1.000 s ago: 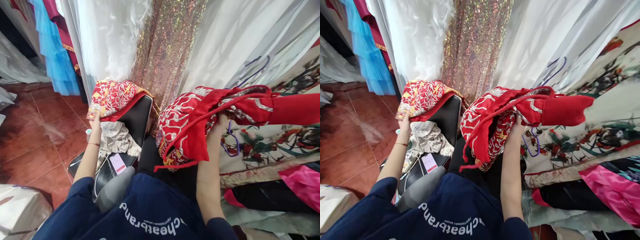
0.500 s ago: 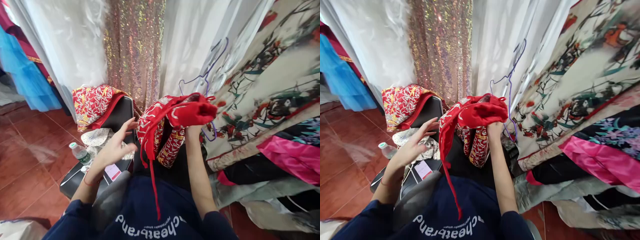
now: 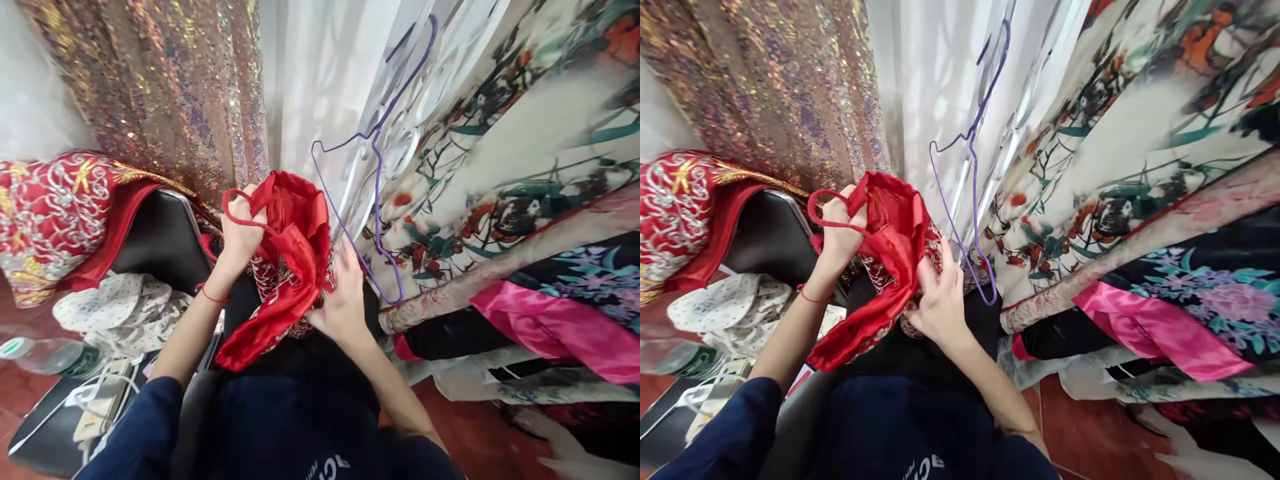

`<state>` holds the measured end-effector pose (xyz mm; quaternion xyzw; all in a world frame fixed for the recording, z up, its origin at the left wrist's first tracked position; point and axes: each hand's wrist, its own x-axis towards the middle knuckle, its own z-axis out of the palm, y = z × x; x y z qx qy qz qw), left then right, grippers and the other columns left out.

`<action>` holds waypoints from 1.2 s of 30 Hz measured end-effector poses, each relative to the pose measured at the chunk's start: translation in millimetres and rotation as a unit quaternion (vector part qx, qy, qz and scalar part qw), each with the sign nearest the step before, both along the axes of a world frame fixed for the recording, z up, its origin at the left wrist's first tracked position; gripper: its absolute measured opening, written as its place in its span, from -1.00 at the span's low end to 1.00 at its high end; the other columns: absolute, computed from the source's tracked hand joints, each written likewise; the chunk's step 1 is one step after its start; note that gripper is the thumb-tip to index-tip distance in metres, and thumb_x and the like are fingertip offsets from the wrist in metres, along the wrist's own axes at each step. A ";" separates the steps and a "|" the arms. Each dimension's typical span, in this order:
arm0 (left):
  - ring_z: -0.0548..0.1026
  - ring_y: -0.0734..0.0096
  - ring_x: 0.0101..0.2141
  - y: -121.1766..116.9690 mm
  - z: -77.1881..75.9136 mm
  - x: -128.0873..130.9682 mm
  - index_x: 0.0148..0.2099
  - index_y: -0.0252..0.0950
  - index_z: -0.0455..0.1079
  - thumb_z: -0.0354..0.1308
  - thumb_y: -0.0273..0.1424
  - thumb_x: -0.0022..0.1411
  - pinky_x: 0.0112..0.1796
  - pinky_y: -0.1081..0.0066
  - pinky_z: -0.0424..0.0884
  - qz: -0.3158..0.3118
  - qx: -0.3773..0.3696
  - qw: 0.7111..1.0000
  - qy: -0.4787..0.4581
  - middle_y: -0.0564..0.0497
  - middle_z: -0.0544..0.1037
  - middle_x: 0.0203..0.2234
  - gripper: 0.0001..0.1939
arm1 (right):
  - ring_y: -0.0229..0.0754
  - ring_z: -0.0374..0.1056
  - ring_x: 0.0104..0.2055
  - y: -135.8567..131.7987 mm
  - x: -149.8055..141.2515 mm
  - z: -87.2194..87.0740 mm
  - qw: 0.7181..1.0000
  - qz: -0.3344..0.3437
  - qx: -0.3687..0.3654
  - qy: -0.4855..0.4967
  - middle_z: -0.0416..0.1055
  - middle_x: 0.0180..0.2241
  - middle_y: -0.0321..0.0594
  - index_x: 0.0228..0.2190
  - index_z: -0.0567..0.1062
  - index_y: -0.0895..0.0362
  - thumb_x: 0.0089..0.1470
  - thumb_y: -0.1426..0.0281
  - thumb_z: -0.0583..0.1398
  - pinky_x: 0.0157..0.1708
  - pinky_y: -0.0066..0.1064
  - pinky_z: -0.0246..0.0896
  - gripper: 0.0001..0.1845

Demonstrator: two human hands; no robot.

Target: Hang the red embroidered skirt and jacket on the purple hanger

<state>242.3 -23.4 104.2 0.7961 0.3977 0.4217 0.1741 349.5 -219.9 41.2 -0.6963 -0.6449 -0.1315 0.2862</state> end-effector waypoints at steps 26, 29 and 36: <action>0.26 0.47 -0.51 132.2 -62.4 151.0 -0.35 -0.29 0.38 0.10 -0.32 0.04 -0.38 0.44 0.24 -0.150 -0.158 0.969 -0.119 0.11 0.33 -0.58 -0.85 | -0.08 0.41 -0.19 -83.5 108.1 -37.1 0.933 0.114 -0.226 -0.257 0.49 -0.43 -0.23 0.04 0.48 0.17 0.22 0.46 0.21 0.11 -0.03 0.19 -0.66; 0.31 0.45 -0.53 126.8 -52.1 154.4 -0.38 -0.31 0.38 0.09 -0.25 0.05 -0.41 0.42 0.30 -0.292 -0.296 0.886 -0.204 0.07 0.34 -0.59 -0.79 | -0.23 0.27 -0.43 -102.9 104.2 15.8 0.949 0.147 -0.143 -0.239 0.33 -0.56 -0.36 -0.05 0.51 0.20 0.29 0.56 0.10 -0.12 -0.21 0.20 -0.74; 0.26 0.54 -0.66 103.7 -54.5 169.6 -0.14 -0.26 0.46 0.29 -0.02 0.13 -0.58 0.47 0.21 -0.385 -0.414 0.766 -0.305 0.17 0.23 -0.64 -0.57 | -0.28 0.23 -0.47 -119.9 109.5 75.5 0.957 0.130 -0.129 -0.226 0.33 -0.56 -0.36 -0.11 0.51 0.21 0.35 0.60 -0.01 -0.20 -0.29 0.17 -0.68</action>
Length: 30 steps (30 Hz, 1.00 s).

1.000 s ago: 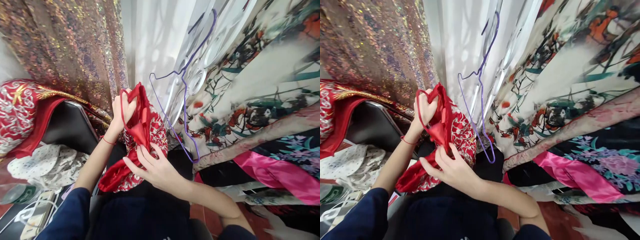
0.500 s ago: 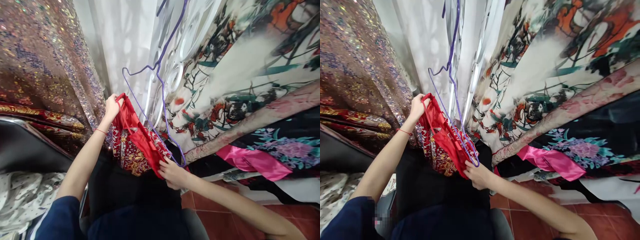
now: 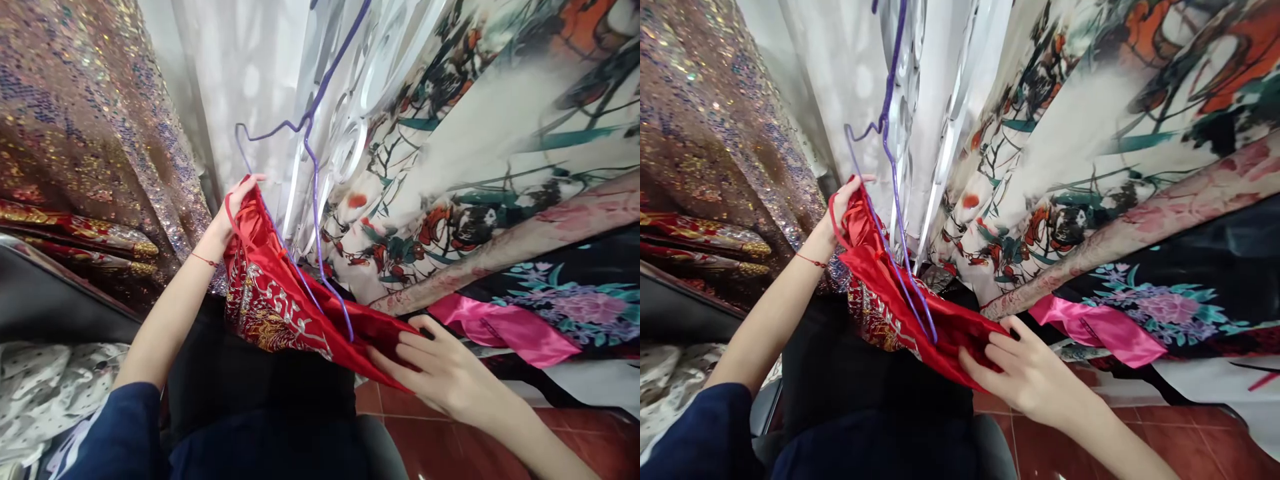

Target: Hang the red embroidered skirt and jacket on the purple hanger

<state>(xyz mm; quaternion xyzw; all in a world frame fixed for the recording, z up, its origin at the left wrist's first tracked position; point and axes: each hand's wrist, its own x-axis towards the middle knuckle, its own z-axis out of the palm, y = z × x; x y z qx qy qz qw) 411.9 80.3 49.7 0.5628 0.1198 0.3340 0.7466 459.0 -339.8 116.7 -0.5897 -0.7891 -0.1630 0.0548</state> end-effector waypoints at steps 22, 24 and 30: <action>0.40 0.52 -0.56 -39.4 -42.0 -108.3 -0.44 -0.22 0.53 0.38 -0.08 0.09 -0.46 0.46 0.40 0.210 0.223 0.950 -0.062 0.08 0.49 -0.58 -0.68 | 0.14 0.27 0.33 10.8 115.6 21.1 0.985 -0.162 0.042 0.048 0.22 0.36 -0.06 -0.27 0.53 0.10 0.33 0.40 0.08 0.27 0.07 0.33 -0.78; 0.47 0.47 -0.51 -41.4 -40.7 -108.7 -0.43 -0.22 0.56 0.38 -0.14 0.10 -0.40 0.44 0.44 0.212 0.255 0.943 -0.036 0.05 0.54 -0.55 -0.74 | 0.06 0.42 0.21 15.5 119.6 25.8 0.982 -0.161 0.063 0.071 0.28 0.32 -0.09 -0.19 0.54 0.06 0.33 0.39 0.09 0.15 -0.09 0.48 -0.80; 0.51 0.37 -0.50 -72.0 -40.3 -103.5 -0.45 -0.23 0.56 0.38 -0.15 0.06 -0.42 0.36 0.46 0.223 0.233 0.946 0.026 0.03 0.56 -0.55 -0.74 | -0.08 0.51 0.06 70.5 97.6 37.7 0.931 -0.070 0.283 0.221 0.54 0.01 -0.26 -0.18 0.54 -0.10 0.31 0.44 0.10 0.06 -0.11 0.48 -0.75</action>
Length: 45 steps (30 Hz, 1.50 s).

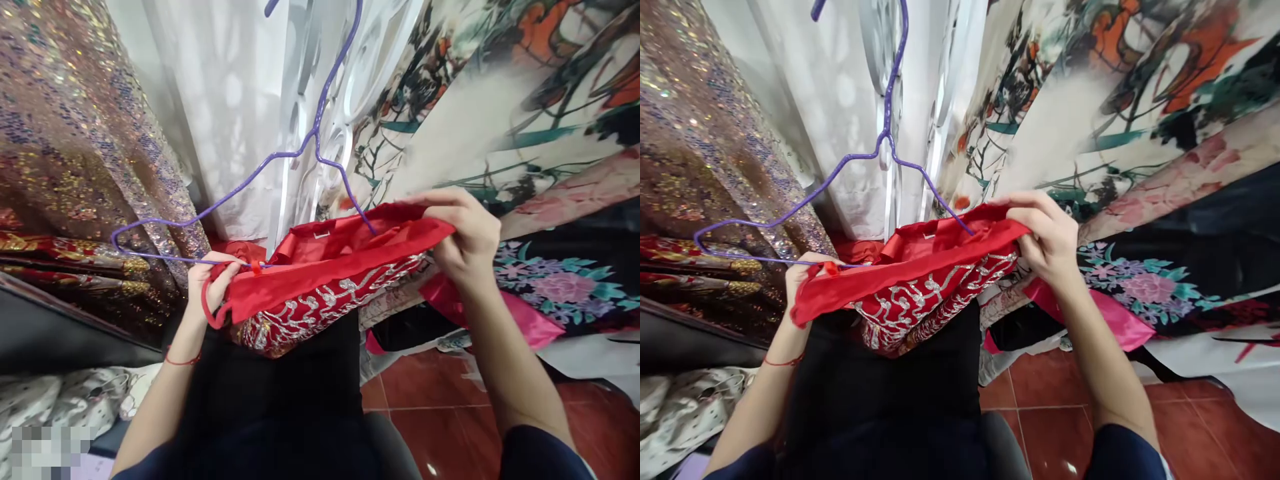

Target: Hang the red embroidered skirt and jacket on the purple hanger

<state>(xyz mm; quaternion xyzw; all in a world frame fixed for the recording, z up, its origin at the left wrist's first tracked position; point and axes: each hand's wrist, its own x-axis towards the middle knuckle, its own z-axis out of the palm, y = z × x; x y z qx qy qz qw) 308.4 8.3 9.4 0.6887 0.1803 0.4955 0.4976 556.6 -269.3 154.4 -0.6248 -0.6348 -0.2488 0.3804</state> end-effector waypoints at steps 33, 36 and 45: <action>0.32 0.48 -0.42 101.0 -29.0 -0.7 -0.37 -0.25 0.28 0.25 -0.04 0.09 -0.31 0.45 0.30 0.108 -0.114 0.984 0.088 0.08 0.41 -0.49 -0.61 | -0.34 0.16 -0.58 66.6 -43.8 0.1 0.983 0.048 -0.172 -0.038 0.19 -0.62 -0.40 -0.52 0.28 0.08 0.33 0.32 0.08 -0.46 -0.48 0.11 -0.66; 0.26 0.54 -0.47 103.7 4.6 -1.1 -0.34 -0.24 0.28 0.25 0.01 0.10 -0.38 0.50 0.27 0.127 -0.109 0.986 -0.002 0.12 0.35 -0.50 -0.57 | -0.33 0.16 -0.59 66.0 -42.6 2.7 0.982 0.031 -0.180 -0.041 0.22 -0.64 -0.39 -0.54 0.29 0.09 0.34 0.30 0.08 -0.47 -0.47 0.11 -0.62; 0.16 0.59 -0.52 83.8 86.1 -35.8 -0.46 -0.23 0.11 0.12 -0.21 0.34 -0.42 0.42 0.14 0.168 -0.065 0.975 -0.129 0.18 0.14 -0.59 -0.62 | -0.28 0.17 -0.61 60.4 -36.5 3.4 0.973 -0.050 -0.192 -0.119 0.33 -0.62 -0.32 -0.54 0.28 0.07 0.34 0.29 0.07 -0.51 -0.41 0.06 -0.62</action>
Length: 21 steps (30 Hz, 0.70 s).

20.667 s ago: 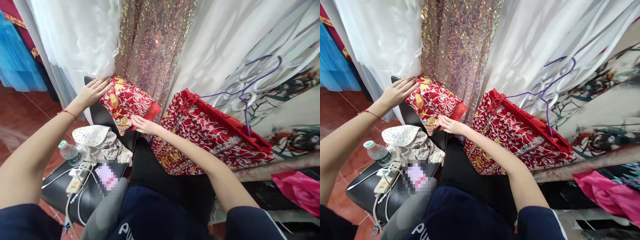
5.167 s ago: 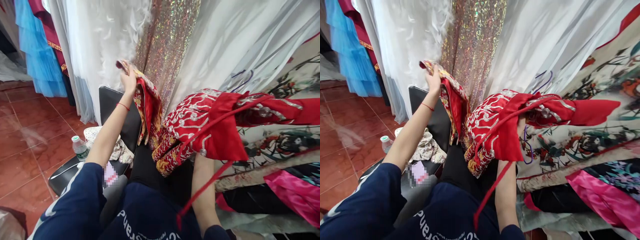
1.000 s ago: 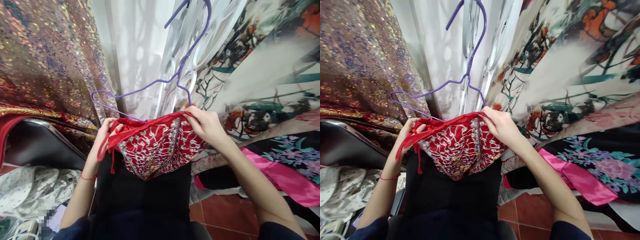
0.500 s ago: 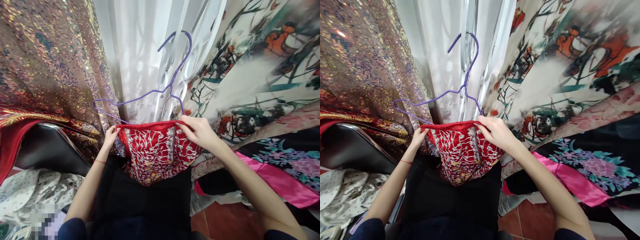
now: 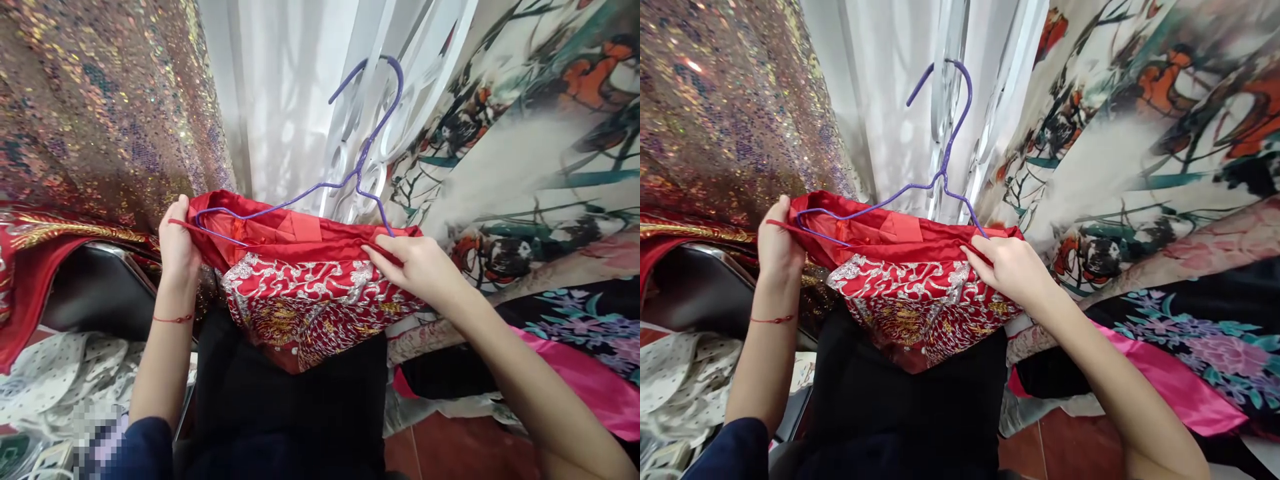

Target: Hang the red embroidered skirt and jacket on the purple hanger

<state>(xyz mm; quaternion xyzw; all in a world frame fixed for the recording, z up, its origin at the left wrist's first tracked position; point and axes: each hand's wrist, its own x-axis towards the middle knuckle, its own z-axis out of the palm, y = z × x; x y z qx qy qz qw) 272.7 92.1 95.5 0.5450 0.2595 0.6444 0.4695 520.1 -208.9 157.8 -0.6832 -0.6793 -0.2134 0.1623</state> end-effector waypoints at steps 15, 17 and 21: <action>0.41 0.37 -0.44 -64.6 2.1 -35.5 -0.17 -0.17 0.46 0.28 -0.31 0.27 -0.36 0.40 0.23 0.186 0.221 0.922 0.257 0.07 0.50 -0.42 -0.89 | -0.27 0.32 -0.52 -8.9 4.4 -14.4 0.995 0.022 0.089 0.030 0.42 -0.53 -0.27 -0.48 0.40 0.09 0.37 0.30 0.08 -0.45 -0.43 0.19 -0.65; 0.44 0.34 -0.42 -58.2 1.0 -38.8 -0.15 -0.15 0.44 0.29 -0.31 0.24 -0.37 0.40 0.24 0.179 0.206 0.922 0.274 0.06 0.52 -0.40 -0.86 | -0.29 0.30 -0.56 -8.2 6.4 -17.2 0.994 0.049 0.101 0.014 0.39 -0.57 -0.30 -0.50 0.38 0.09 0.36 0.34 0.09 -0.47 -0.45 0.19 -0.65; 0.43 0.28 -0.46 -56.0 4.1 -36.1 -0.12 -0.16 0.43 0.22 -0.30 0.24 -0.40 0.38 0.20 0.222 0.190 0.889 0.353 0.06 0.52 -0.45 -0.84 | -0.30 0.30 -0.59 -4.0 9.3 -19.8 0.990 0.072 0.119 -0.027 0.34 -0.60 -0.33 -0.48 0.37 0.09 0.35 0.39 0.10 -0.49 -0.47 0.18 -0.68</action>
